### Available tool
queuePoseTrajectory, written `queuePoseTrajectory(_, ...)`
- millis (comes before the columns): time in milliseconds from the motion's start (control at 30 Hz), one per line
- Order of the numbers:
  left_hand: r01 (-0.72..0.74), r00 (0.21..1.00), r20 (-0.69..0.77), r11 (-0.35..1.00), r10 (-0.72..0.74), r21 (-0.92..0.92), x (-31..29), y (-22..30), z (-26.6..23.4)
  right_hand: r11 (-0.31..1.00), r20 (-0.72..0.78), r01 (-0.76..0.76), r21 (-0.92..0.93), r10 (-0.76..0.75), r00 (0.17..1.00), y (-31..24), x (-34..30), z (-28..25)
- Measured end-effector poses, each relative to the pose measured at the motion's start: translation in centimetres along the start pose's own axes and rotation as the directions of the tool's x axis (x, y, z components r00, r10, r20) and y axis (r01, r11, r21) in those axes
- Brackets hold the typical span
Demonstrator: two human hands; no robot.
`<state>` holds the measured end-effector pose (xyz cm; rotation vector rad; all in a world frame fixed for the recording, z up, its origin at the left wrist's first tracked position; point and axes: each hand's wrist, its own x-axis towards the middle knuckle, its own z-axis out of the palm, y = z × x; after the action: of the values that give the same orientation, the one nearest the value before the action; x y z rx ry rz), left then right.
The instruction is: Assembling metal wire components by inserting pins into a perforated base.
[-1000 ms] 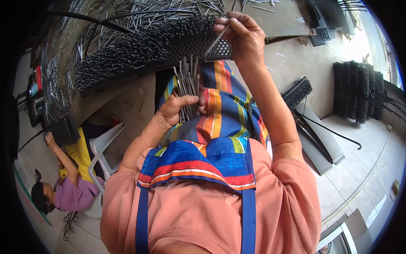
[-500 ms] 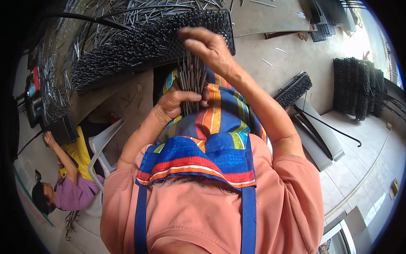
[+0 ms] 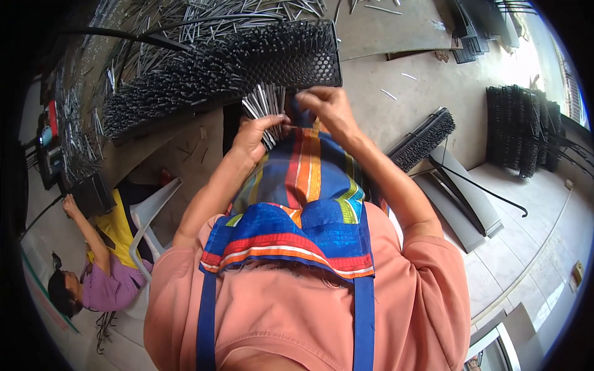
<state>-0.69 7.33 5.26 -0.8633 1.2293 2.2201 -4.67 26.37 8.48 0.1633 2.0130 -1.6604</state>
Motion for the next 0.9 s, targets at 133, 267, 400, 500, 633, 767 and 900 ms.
queuePoseTrajectory(133, 0.026, 0.987, 0.16, 0.999, -0.021, -0.032, -2.1, 0.8, 1.2, 0.989, -0.026, -0.042, 0.141, 0.046, 0.999, -1.2, -0.5, 1.5)
queuePoseTrajectory(267, -0.028, 0.985, 0.166, 0.998, 0.038, -0.062, -2.8, 0.9, 2.1, 0.971, 0.03, -0.056, 0.232, 0.051, 0.998, -1.4, 0.3, 1.4)
queuePoseTrajectory(400, 0.043, 0.994, 0.108, 0.996, -0.035, -0.073, -2.9, 0.7, 2.5, 0.958, 0.035, -0.081, 0.276, 0.074, 0.997, -1.4, -0.2, 1.1)
queuePoseTrajectory(500, -0.039, 0.998, 0.06, 0.998, 0.036, 0.044, -3.4, 0.8, 3.4, 0.921, 0.047, -0.13, 0.367, 0.121, 0.992, -0.7, -0.4, 1.0)
queuePoseTrajectory(633, -0.218, 0.973, -0.036, 0.964, 0.226, 0.151, -3.5, 0.4, 4.2, 0.937, 0.003, -0.081, 0.34, 0.085, 0.996, -0.3, -0.9, 0.3)
queuePoseTrajectory(767, 0.013, 0.998, -0.059, 0.999, -0.011, 0.038, -1.7, -0.2, 2.6, 0.918, -0.301, 0.235, 0.321, -0.136, 0.944, -1.1, -0.7, -1.6)
queuePoseTrajectory(900, 0.072, 0.997, 0.007, 0.997, -0.072, 0.039, -2.7, 0.0, 2.9, 0.817, -0.53, 0.561, 0.131, -0.421, 0.736, -3.8, 1.4, -3.4)
